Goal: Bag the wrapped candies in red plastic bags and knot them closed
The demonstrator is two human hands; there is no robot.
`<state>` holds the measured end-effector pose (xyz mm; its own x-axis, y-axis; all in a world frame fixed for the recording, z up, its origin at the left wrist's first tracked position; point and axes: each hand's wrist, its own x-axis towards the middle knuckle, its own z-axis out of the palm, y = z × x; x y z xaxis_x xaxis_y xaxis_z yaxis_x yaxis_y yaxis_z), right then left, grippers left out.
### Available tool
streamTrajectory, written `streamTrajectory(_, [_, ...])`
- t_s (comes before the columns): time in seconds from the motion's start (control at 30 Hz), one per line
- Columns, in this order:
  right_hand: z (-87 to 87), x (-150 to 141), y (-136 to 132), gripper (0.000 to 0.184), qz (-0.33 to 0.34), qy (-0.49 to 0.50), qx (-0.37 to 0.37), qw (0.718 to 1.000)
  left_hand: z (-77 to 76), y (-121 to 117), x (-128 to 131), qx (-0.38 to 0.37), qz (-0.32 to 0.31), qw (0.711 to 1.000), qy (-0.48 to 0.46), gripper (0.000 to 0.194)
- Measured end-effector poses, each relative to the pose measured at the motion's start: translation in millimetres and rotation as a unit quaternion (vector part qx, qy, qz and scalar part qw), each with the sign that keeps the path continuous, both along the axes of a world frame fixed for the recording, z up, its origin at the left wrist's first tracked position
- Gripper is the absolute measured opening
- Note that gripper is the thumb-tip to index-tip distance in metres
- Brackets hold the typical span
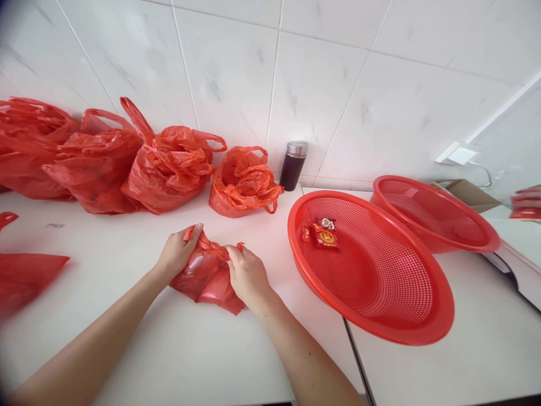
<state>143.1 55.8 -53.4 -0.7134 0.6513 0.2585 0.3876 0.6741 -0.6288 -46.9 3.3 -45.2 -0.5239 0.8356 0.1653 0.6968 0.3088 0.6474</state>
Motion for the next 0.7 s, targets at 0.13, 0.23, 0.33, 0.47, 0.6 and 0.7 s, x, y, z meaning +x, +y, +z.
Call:
streamTrajectory(0.13, [-10.3, 0, 10, 0.033, 0.013, 0.008, -0.015, 1.000, -1.6, 7, -2, -0.033, -0.004, 0.999, 0.037, 0.047])
streamTrajectory(0.23, [-15.8, 0, 16, 0.031, 0.008, -0.007, -0.017, 1.000, -2.2, 15, -4, -0.072, -0.010, 0.995, 0.071, 0.050])
streamTrajectory(0.33, [-16.7, -1, 18, 0.031, -0.008, -0.035, -0.002, 0.999, -3.5, 22, -5, -0.113, -0.015, 0.988, 0.101, 0.052])
streamTrajectory(0.47, [-14.9, -2, 18, 0.029, -0.022, -0.073, 0.034, 0.997, -6.8, 29, -6, -0.152, -0.016, 0.980, 0.129, 0.053])
streamTrajectory(0.6, [-12.1, 1, 19, 0.035, -0.038, -0.091, 0.068, 0.993, -9.1, 32, -7, -0.171, -0.008, 0.974, 0.145, 0.048])
streamTrajectory(0.7, [-6.7, 9, 19, 0.048, -0.069, -0.097, 0.094, 0.988, -8.1, 26, -8, -0.162, 0.011, 0.976, 0.148, 0.051])
